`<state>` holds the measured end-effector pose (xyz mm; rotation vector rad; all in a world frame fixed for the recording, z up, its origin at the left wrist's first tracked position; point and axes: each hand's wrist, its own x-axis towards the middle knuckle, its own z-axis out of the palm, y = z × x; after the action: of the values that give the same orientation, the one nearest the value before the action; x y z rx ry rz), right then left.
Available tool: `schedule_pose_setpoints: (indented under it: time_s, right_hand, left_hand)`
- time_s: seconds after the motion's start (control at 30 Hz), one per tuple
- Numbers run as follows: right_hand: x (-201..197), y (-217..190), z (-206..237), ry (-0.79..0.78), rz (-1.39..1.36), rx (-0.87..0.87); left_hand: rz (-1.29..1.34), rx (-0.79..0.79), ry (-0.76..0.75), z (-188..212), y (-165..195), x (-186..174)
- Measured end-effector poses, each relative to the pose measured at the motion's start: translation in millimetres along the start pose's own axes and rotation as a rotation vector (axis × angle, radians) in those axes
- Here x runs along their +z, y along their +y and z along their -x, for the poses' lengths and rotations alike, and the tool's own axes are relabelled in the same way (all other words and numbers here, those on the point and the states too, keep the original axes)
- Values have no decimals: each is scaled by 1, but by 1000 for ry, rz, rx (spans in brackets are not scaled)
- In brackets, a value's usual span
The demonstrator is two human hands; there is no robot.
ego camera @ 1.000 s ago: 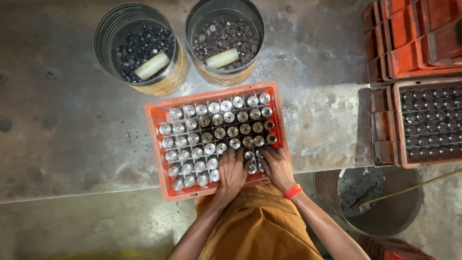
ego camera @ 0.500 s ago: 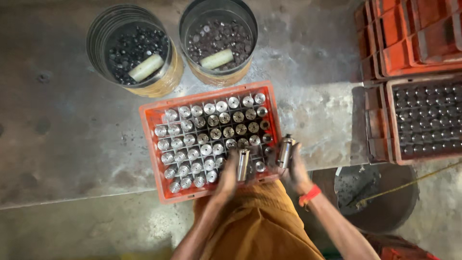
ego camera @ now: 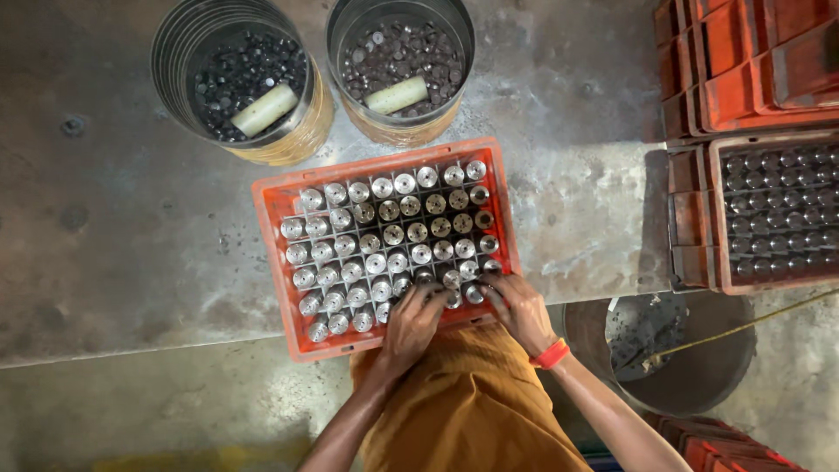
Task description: The person picks small cylindrical metal parts from buckets and places them one at a time into the compartments of a red grid tray on the workbench, filling the tray cells. They occasionally reach into the buckets to grab more parts and reposition the tray while continuing to fill it.
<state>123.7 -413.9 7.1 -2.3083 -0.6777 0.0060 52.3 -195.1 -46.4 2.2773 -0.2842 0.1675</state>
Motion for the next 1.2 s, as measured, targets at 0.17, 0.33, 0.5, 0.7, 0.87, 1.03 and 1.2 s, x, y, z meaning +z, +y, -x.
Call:
schedule_pose_setpoints:
  time_s: [0.17,0.33,0.5,0.7,0.87,1.03,1.2]
  right_hand:
    - [8,21,3,-327,63,76]
    - [34,37,-5,-403,221,-1]
    - [-15,47,-10,-438,-48,161]
    - [-44,42,-7,-10,-699,529]
    - [-18,18,6,-215,-369,480]
    - [-22,18,-1,-494,132,75]
    - [-31,27,-8,-358,57,-165]
  left_hand:
    - [-455,20,-508,-20,-12,19]
    - [-537,263,-353,-33,-12,25]
    - [-212,124,-474,-41,-16,-5]
    - [612,-492,-124,-53,-2,-33]
    - [128,-568,-440,-32,-3,-13]
    - [-196,170,-127,-7,-24,4]
    - [395,-88,-112,-17,-15,7]
